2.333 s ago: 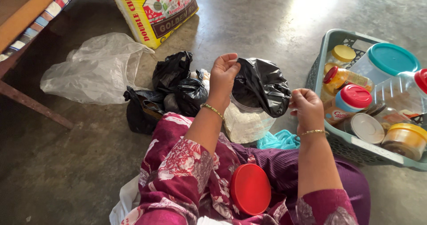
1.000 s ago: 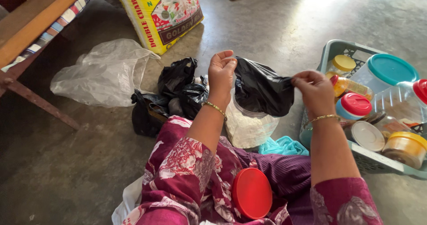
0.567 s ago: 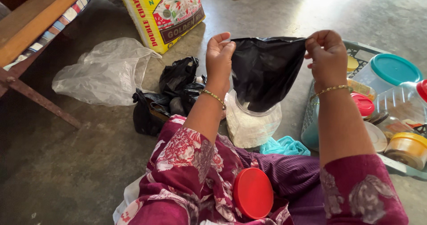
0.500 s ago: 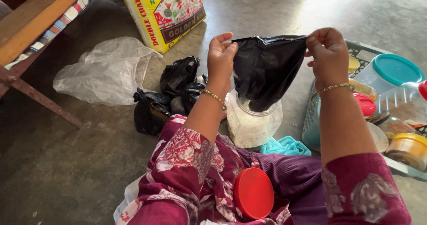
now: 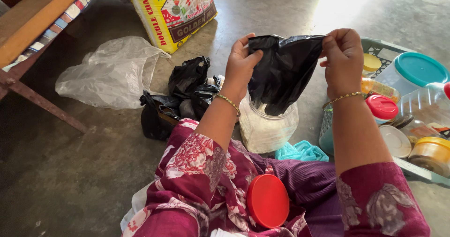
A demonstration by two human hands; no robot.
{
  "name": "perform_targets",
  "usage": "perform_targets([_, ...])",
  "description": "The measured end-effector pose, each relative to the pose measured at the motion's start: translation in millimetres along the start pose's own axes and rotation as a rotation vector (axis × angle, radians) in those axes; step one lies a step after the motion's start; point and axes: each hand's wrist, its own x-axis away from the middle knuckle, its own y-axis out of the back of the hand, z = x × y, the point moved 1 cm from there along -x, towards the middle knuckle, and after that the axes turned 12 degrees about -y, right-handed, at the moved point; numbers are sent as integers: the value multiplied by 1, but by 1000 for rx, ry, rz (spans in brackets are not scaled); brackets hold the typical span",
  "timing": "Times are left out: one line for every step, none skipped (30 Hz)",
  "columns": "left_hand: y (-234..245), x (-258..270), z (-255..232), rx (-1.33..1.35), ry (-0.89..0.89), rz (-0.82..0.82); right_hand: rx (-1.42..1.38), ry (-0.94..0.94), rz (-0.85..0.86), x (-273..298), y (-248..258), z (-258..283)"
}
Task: The person wipes a clear plastic jar with a cloth, then pours white grains from a black plastic bag into the jar. The person closes the jar with a red lid and places it on the floor.
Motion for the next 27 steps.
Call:
perform_targets([1,-2,3,20,-17,-1,-3,14,-5,0,1,-1])
perform_targets([3,-3,6,39,-34,-2,-5,21,-25,-1,3,-4])
perform_targets([5,-4,8,59,-50,-4,-7,28,-44,-2,4,-6])
perform_targets([7,-5,10,87,-73,0,-10,37,-63,-4,6,-8])
perform_targets([9,-6,11,116,-96,3,-33,104,-91,-4,7,-11])
perform_targets([11,-7,11,145,-119,7,-56,173,-119,-4,9,-15])
perform_targets([12,-7,11,142,-152,5,-78,241,-147,-5,10,-18])
perform_targets([15,-5,10,139,-183,3,14,285,-156,-5,11,-22])
perform_targets([16,-3,10,136,-215,1,106,329,-165,-5,10,-25])
perform_targets([16,-2,11,127,-165,1,199,371,-174,-3,10,-26])
perform_targets([16,-1,13,119,-116,2,263,331,-116,0,8,-29])
perform_targets([17,0,15,111,-68,3,326,292,-58,3,2,-30])
perform_targets([17,2,18,82,-66,-21,388,254,0,8,-1,-31])
perform_targets([19,3,21,52,-67,-48,370,276,5,13,-2,-28])
perform_targets([22,4,24,23,-68,-74,352,299,9,18,-2,-26])
perform_targets([27,4,27,42,-100,-119,333,318,16,24,-3,-25])
perform_targets([34,1,28,62,-132,-164,376,303,20,29,-5,-25])
perform_targets([39,-1,30,84,-164,-207,420,290,23,31,-6,-25])
perform_targets([45,-1,30,87,-191,-211,465,277,27,33,-6,-27])
perform_targets([50,-3,28,91,-220,-213,554,296,45,33,-6,-29])
perform_targets([52,-4,27,95,-250,-214,644,314,64,32,-7,-33])
perform_targets([52,-3,27,70,-212,-199,734,330,84,32,-6,-39])
perform_targets([50,-2,27,45,-174,-184,746,293,71,31,-4,-45])
perform_targets([49,0,25,19,-138,-171,756,257,60,29,-3,-51])
perform_targets([45,2,24,36,-107,-132,766,222,49,26,-2,-56])
perform_targets([41,6,23,52,-76,-93,692,247,-36,25,-1,-59])
perform_targets([38,9,20,69,-44,-55,618,273,-121,24,0,-63])
